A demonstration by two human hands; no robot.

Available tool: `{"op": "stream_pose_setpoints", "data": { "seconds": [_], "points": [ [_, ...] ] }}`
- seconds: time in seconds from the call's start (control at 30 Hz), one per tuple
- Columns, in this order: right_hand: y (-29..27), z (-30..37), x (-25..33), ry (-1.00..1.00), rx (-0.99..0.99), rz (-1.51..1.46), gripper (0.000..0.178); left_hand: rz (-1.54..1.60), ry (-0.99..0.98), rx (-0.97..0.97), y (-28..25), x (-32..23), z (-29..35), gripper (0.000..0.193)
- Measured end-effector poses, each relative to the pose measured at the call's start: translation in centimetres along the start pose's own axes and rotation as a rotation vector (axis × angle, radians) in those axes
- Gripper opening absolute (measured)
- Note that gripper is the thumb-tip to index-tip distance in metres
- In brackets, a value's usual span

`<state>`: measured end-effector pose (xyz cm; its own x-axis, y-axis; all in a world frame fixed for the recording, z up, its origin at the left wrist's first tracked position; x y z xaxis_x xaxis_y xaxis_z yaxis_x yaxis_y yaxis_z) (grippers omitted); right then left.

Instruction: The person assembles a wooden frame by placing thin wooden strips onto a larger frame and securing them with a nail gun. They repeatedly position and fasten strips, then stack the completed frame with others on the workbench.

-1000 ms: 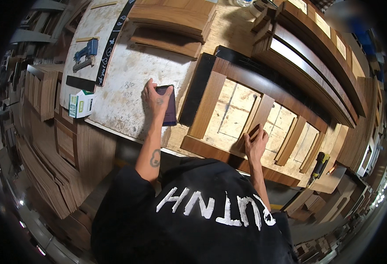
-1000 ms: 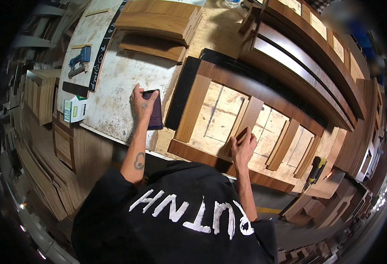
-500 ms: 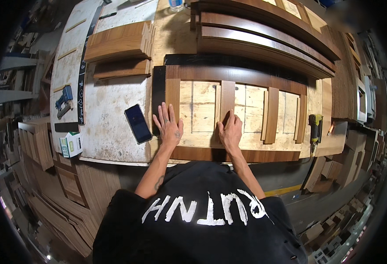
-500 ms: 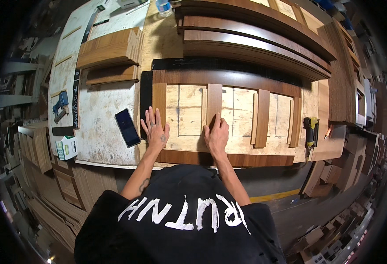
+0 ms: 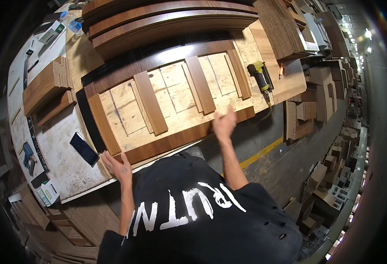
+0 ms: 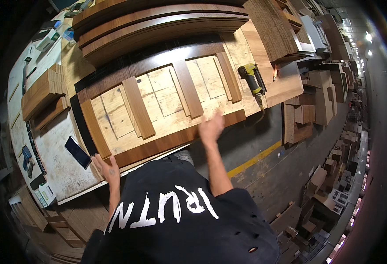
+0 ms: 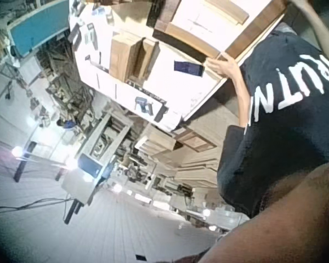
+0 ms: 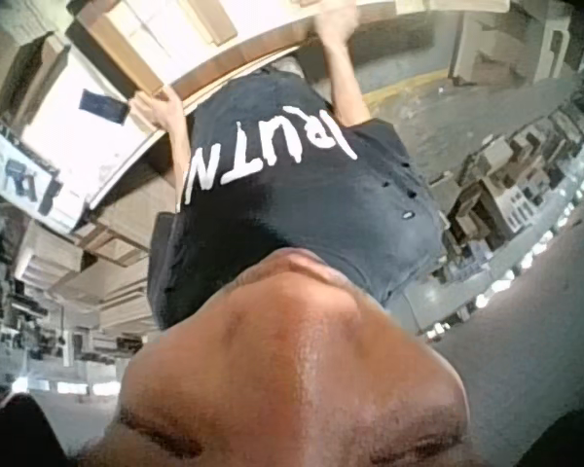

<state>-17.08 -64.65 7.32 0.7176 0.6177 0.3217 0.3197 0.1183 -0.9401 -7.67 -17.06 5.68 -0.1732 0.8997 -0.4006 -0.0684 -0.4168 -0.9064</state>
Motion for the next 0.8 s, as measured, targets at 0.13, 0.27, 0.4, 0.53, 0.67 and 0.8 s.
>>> {"op": "stream_pose_setpoints", "data": {
  "seconds": [0.13,0.27,0.4,0.53,0.67,0.8],
  "points": [
    [-1.0,-2.1,-15.0,0.204,0.012,0.08,0.078,0.158,-0.241,0.031,3.4,2.3,2.8,0.086],
    [-1.4,-5.4,-15.3,0.234,0.092,-0.017,0.072,0.074,-0.433,-0.006,3.9,1.2,1.8,0.089],
    [-1.6,-9.4,-12.8,0.175,0.096,-0.366,0.063,0.164,-0.469,-0.052,4.5,0.4,1.9,0.09],
    [-2.5,-11.0,-15.5,0.14,0.032,-0.172,0.065,0.118,-0.558,-0.165,4.0,-0.1,1.7,0.082],
    [-1.6,-12.0,-18.5,0.196,0.186,-0.175,0.072,0.053,-0.267,-0.241,6.6,-6.2,1.0,0.07],
    [-2.2,-14.2,-16.9,0.108,0.277,-0.152,0.068,0.164,0.157,-0.149,10.5,-22.7,0.9,0.063]
  ]
}}
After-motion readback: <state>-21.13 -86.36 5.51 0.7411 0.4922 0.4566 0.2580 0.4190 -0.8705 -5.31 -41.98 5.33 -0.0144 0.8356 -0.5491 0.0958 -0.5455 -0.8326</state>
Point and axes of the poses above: each hand's wrist, its own z-axis away from the middle knuckle, its own y-axis out of the palm, x = y × z, the point moved 4 cm from there along -z, towards the middle knuckle, and after that the axes turned 2 degrees about -y, right-handed, at the moved point
